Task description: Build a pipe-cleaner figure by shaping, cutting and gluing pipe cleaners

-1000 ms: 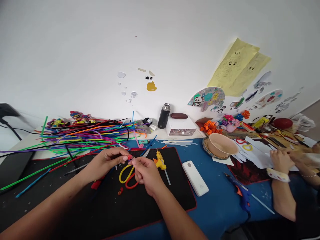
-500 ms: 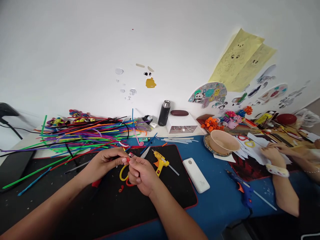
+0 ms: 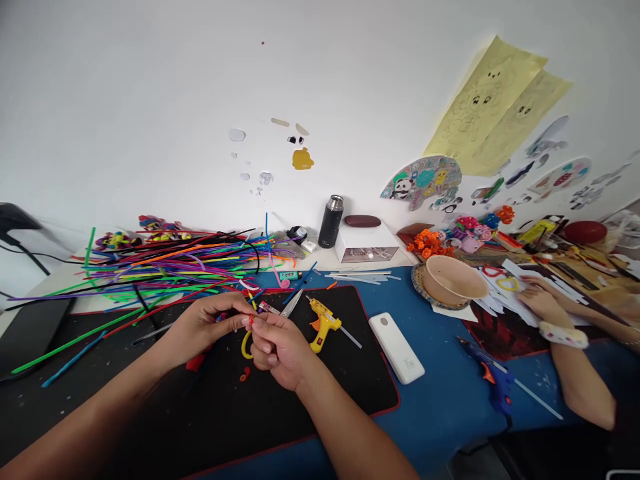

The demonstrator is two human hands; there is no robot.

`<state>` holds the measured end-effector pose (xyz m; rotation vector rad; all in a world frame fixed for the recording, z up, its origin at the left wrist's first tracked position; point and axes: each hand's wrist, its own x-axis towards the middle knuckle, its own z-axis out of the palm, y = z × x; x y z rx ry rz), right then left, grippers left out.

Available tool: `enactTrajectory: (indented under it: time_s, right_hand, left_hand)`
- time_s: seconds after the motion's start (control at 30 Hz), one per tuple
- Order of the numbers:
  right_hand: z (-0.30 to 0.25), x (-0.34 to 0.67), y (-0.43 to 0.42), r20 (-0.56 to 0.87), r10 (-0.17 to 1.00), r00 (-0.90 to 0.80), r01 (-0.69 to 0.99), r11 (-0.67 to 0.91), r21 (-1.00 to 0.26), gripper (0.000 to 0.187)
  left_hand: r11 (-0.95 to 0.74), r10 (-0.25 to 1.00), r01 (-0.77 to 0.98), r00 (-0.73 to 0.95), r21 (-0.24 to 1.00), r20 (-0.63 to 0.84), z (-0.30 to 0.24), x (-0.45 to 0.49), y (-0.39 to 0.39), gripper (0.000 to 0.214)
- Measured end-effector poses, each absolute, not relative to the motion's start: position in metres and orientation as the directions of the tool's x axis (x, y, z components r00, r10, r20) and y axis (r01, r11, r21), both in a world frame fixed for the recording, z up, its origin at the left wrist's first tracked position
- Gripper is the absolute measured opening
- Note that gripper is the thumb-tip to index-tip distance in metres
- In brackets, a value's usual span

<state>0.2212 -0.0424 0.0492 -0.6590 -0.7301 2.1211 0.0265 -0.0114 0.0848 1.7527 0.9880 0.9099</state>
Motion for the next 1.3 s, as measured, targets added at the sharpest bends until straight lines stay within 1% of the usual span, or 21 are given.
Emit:
enactTrajectory:
  time_s: [0.13,0.33,0.57,0.63,0.73,0.8,0.87,0.93,1.0,1.1,1.3]
  right_hand:
    - [0.048,0.220,-0.041,-0.215,0.804,-0.554,-0.505,-0.530,-0.681,0.043]
    - [0.045,0.216,-0.040,-0.222,0.842,-0.491,-0.497,-0.480,-0.723,0.042]
    - [0.043,0.209,-0.039,-0.263,0.860,-0.437,-0.504,-0.476,-0.721,0.041]
    - [0.041,0.208,-0.038,-0.277,0.869,-0.411,-0.507,-0.470,-0.722,0.042]
    - [0.038,0.207,-0.036,-0.298,0.878,-0.374,-0.481,-0.458,-0.748,0.042]
    - [0.035,0.207,-0.034,-0.312,0.882,-0.353,-0.451,-0.453,-0.769,0.042]
    - [0.034,0.205,-0.032,-0.325,0.886,-0.332,-0.425,-0.448,-0.786,0.042]
    - [0.032,0.203,-0.031,-0.329,0.890,-0.314,-0.403,-0.439,-0.803,0.042]
    - [0.032,0.200,-0.030,-0.327,0.896,-0.300,-0.380,-0.426,-0.821,0.040]
    - [0.030,0.196,-0.029,-0.331,0.898,-0.291,-0.335,-0.420,-0.844,0.038]
    - [0.019,0.187,-0.027,-0.336,0.899,-0.281,-0.262,-0.408,-0.875,0.038]
  left_hand:
    - [-0.235,0.910,0.202,0.390,0.951,0.142,0.081,0.024,-0.012,0.029]
    - [-0.278,0.897,0.276,0.416,0.920,0.146,0.078,0.016,-0.013,0.022]
    - [-0.300,0.886,0.351,0.446,0.887,0.124,0.082,0.004,-0.016,0.029]
    - [-0.283,0.908,0.391,0.403,0.876,0.113,0.084,-0.006,-0.014,0.033]
    - [-0.205,0.966,0.471,0.240,0.858,0.099,0.084,-0.030,-0.003,0.044]
    - [-0.156,0.984,0.548,0.156,0.822,0.082,0.080,-0.046,0.008,0.055]
    - [-0.121,0.990,0.655,0.132,0.746,0.044,0.074,-0.058,0.018,0.062]
    - [-0.099,0.987,0.740,0.157,0.665,-0.028,0.065,-0.064,0.024,0.060]
    - [-0.097,0.974,0.776,0.203,0.623,-0.100,0.057,-0.065,0.026,0.056]
    - [-0.096,0.960,0.758,0.242,0.645,-0.141,0.048,-0.062,0.024,0.052]
    - [0.004,0.887,0.619,0.360,0.786,-0.288,0.042,-0.060,0.021,0.058]
